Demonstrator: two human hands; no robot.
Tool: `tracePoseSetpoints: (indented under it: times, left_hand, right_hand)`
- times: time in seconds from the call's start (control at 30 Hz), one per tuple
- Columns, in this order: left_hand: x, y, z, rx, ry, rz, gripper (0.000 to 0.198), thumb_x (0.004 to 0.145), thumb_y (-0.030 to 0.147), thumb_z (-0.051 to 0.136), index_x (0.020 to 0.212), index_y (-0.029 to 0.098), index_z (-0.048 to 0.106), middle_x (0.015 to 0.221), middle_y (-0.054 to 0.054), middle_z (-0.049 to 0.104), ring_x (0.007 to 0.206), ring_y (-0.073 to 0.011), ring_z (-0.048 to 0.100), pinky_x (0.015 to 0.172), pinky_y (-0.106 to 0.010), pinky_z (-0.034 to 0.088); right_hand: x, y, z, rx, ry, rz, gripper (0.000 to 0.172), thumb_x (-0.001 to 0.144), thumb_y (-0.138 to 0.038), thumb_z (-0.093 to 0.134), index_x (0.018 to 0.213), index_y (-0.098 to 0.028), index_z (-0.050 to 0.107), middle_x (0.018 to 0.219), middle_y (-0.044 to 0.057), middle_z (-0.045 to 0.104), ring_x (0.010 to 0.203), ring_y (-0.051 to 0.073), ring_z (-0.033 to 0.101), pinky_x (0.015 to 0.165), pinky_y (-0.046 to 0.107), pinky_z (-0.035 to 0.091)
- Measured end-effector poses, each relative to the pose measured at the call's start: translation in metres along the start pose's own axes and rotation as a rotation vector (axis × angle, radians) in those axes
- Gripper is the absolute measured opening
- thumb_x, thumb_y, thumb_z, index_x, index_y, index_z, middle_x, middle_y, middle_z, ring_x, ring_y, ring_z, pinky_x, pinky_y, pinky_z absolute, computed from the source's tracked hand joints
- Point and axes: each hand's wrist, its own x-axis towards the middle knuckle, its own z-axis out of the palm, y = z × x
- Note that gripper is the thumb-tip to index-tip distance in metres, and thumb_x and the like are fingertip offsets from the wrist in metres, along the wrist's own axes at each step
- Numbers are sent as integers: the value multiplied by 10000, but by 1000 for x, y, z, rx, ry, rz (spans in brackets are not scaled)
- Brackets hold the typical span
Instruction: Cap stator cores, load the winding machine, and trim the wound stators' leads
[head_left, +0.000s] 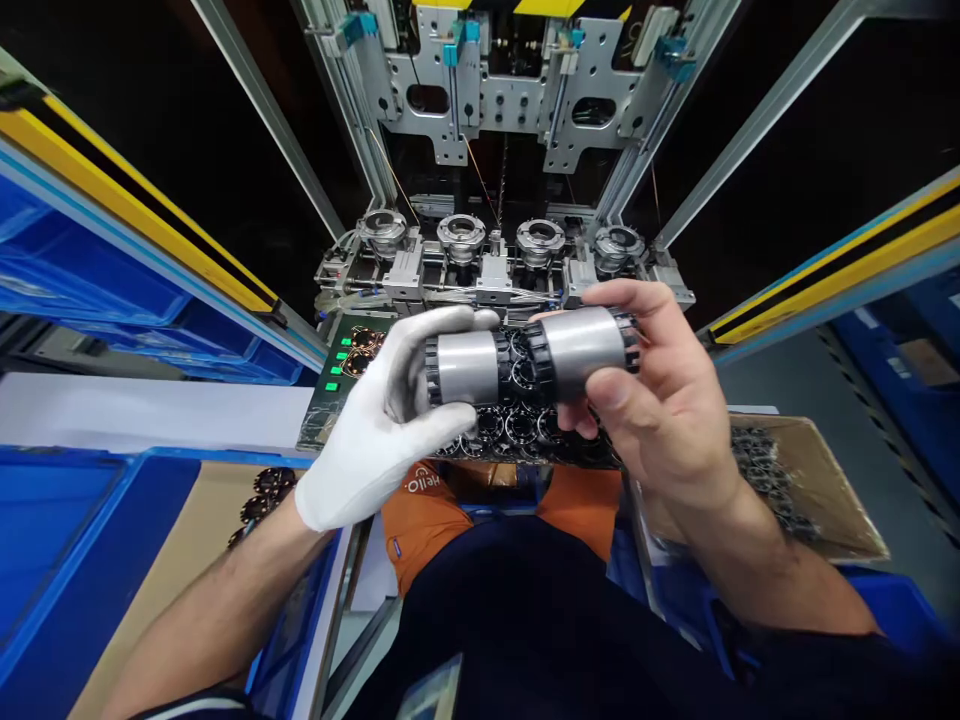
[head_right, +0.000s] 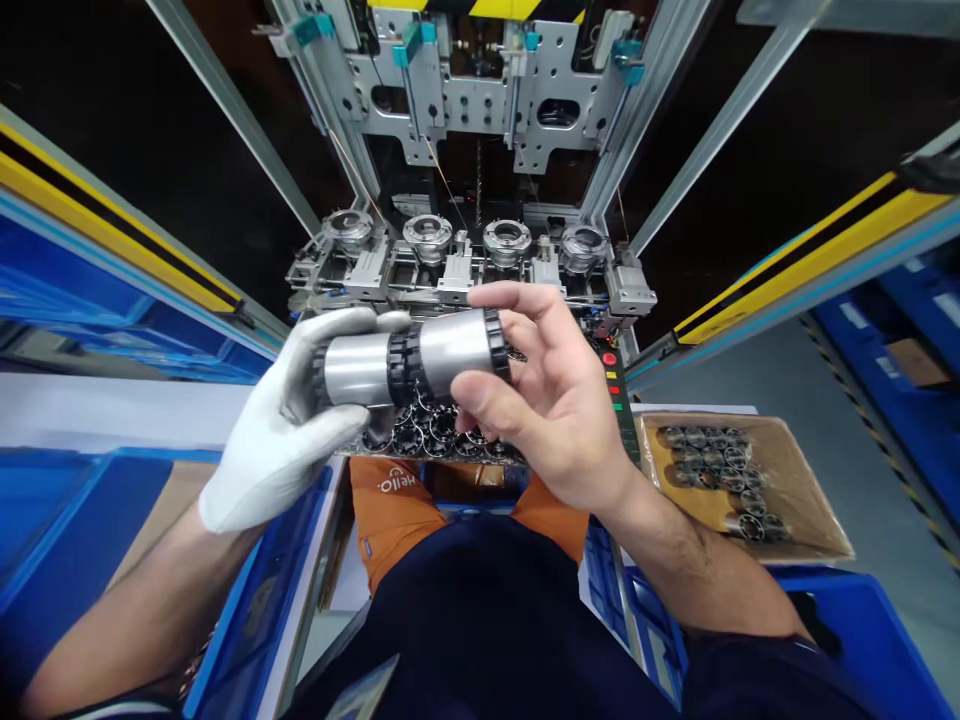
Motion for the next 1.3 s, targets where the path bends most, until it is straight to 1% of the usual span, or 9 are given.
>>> tracePoseSetpoints:
  times: [0.27, 0.53, 0.63, 0.7, 0.83, 0.93, 1.03, 1.17, 1.3]
  left_hand:
    - [6, -15, -14, 122, 124, 12, 687, 920, 558, 953, 1530, 333, 729, 1589, -88, 717, 1356, -363, 764, 1132, -500, 714]
    - [8, -19, -12, -182, 101, -298, 560, 936, 473, 928, 1456, 337, 774, 1205, -47, 809, 759, -171, 760, 579, -261, 684]
    - [15, -19, -23, -133, 87, -305, 580, 933, 499, 927, 1464, 328, 767, 1143, -43, 833, 789, -204, 796, 665, -328, 733]
    - [30, -17, -39, 114, 105, -205, 617, 870, 495, 983, 1433, 321, 799, 1255, -43, 845, 1031, -276, 838, 904, -416, 764]
    - [88, -12, -85, 741, 178, -55, 716, 791, 510, 1007, 1449, 295, 824, 1387, -27, 839, 1345, -373, 767, 1289, -554, 593]
    - [142, -27, -122, 995, 166, -186, 831, 789, 566, 955, 1529, 230, 782, 1229, -50, 875, 1209, -370, 811, 1257, -612, 588]
    - [180, -60, -151, 1148, 137, -255, 831, 788, 628, 895, 1508, 224, 798, 1310, -54, 874, 1229, -362, 808, 1256, -582, 585]
    - [193, -94, -169, 1173, 71, -319, 785, 803, 594, 855, 1480, 198, 818, 1447, -68, 841, 1276, -355, 803, 1267, -527, 580]
    - [198, -85, -188, 1162, 90, -284, 805, 793, 614, 884, 1503, 242, 807, 1400, -41, 856, 1262, -320, 817, 1233, -477, 611]
  right_hand:
    - [14, 22, 3, 197, -72, 191, 495, 985, -442, 943, 1366, -380, 633, 1144, -7, 752, 631, 138, 731, 482, 270, 555]
    - [21, 26, 0, 132, -56, 217, 572, 933, -465, 988, 1369, -366, 632, 1110, -8, 748, 645, 142, 730, 513, 279, 606]
    - [32, 19, -7, 28, -79, 190, 569, 908, -490, 1003, 1345, -345, 668, 1186, 15, 771, 667, 143, 739, 526, 280, 627]
    - [49, 13, -14, -120, -85, 132, 585, 863, -508, 1031, 1323, -331, 717, 1280, 36, 765, 753, 167, 779, 596, 305, 680]
    - [116, 15, -32, -484, -80, -62, 647, 789, -529, 1054, 1338, -309, 792, 1379, 77, 745, 911, 240, 818, 800, 425, 733]
    - [180, 41, -46, -691, -65, -120, 675, 764, -530, 1042, 1336, -264, 803, 1344, 125, 788, 849, 259, 783, 910, 545, 699]
    - [227, 83, -53, -820, -42, -106, 656, 759, -490, 1006, 1315, -210, 798, 1229, 138, 835, 1000, 326, 781, 1052, 593, 649]
    - [248, 121, -55, -954, -82, -82, 572, 721, -429, 952, 1226, -199, 815, 1035, 84, 824, 1102, 379, 786, 1091, 610, 628]
    - [253, 108, -53, -956, -122, -123, 566, 735, -486, 973, 1218, -237, 813, 1122, 100, 842, 1066, 377, 796, 1081, 606, 630]
